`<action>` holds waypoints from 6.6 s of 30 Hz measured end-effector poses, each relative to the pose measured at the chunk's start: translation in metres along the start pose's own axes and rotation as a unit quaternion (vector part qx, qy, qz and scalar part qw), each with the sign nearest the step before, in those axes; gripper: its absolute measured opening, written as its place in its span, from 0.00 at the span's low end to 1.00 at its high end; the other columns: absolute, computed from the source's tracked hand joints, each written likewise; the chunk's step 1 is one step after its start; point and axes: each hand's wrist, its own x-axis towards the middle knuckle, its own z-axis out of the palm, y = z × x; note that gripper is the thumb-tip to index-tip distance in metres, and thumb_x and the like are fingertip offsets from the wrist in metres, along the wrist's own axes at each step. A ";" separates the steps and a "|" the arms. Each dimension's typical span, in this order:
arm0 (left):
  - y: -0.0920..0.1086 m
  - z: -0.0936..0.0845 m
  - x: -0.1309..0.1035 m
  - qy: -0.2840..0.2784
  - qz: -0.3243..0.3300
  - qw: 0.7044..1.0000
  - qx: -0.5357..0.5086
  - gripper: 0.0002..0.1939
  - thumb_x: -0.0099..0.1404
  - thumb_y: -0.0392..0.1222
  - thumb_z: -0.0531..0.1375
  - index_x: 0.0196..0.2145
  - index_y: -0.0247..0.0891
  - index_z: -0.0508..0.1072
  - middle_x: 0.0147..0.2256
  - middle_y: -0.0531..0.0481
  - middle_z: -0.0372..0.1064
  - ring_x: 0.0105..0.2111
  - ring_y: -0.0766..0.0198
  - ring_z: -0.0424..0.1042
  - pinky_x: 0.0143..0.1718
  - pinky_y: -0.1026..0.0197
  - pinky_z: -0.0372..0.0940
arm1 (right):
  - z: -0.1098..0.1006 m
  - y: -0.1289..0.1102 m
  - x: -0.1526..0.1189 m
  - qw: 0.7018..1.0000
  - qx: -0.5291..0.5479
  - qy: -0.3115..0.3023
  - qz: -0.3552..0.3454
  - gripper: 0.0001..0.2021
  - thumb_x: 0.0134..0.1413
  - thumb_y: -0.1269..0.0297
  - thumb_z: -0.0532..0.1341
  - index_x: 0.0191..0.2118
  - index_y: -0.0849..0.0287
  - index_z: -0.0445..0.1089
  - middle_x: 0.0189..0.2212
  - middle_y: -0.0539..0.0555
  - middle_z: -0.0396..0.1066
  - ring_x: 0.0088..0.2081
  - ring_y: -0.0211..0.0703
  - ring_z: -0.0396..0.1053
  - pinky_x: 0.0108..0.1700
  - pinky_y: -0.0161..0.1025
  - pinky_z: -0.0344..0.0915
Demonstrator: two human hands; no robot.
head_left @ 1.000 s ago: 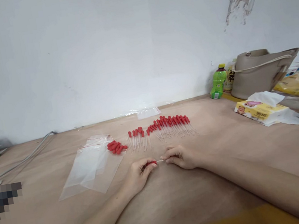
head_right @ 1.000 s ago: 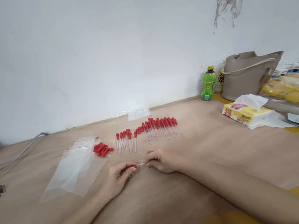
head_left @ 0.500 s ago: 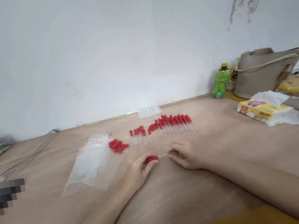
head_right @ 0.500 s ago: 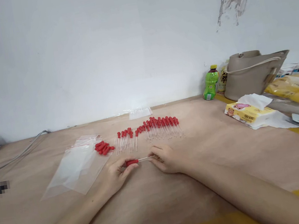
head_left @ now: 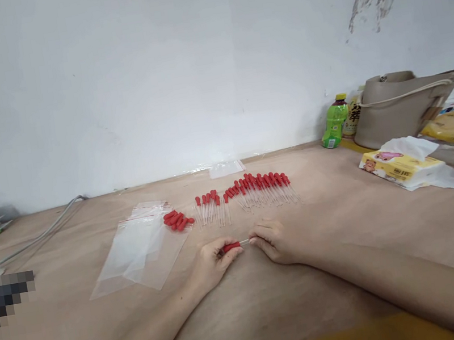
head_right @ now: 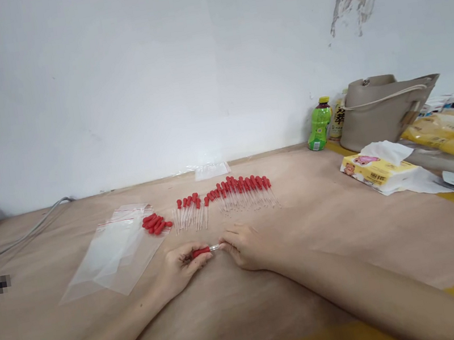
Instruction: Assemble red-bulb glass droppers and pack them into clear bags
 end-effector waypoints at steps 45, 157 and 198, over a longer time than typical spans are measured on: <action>0.002 -0.011 0.007 -0.020 0.048 0.994 0.093 0.08 0.61 0.40 0.53 0.35 0.39 0.71 0.32 0.49 0.65 0.28 0.65 0.64 0.30 0.62 0.61 | 0.037 0.020 0.108 0.910 -0.159 -0.104 0.368 0.12 0.48 0.62 0.54 0.35 0.61 0.71 0.33 0.61 0.72 0.37 0.50 0.69 0.35 0.39 0.61; -0.005 -0.011 0.010 0.011 -0.054 0.998 -0.030 0.15 0.54 0.43 0.60 0.39 0.36 0.69 0.28 0.52 0.67 0.25 0.67 0.65 0.27 0.64 0.64 | -0.038 0.026 0.036 0.953 0.051 -0.103 0.281 0.10 0.48 0.63 0.56 0.24 0.60 0.71 0.21 0.50 0.70 0.24 0.36 0.65 0.25 0.31 0.56; -0.067 -0.070 0.030 0.126 0.010 0.877 0.464 0.10 0.60 0.39 0.53 0.37 0.45 0.73 0.33 0.46 0.60 0.36 0.54 0.58 0.35 0.56 0.55 | 0.034 0.016 0.108 0.905 -0.136 -0.152 0.373 0.10 0.48 0.65 0.54 0.31 0.65 0.70 0.32 0.64 0.71 0.36 0.51 0.68 0.34 0.41 0.60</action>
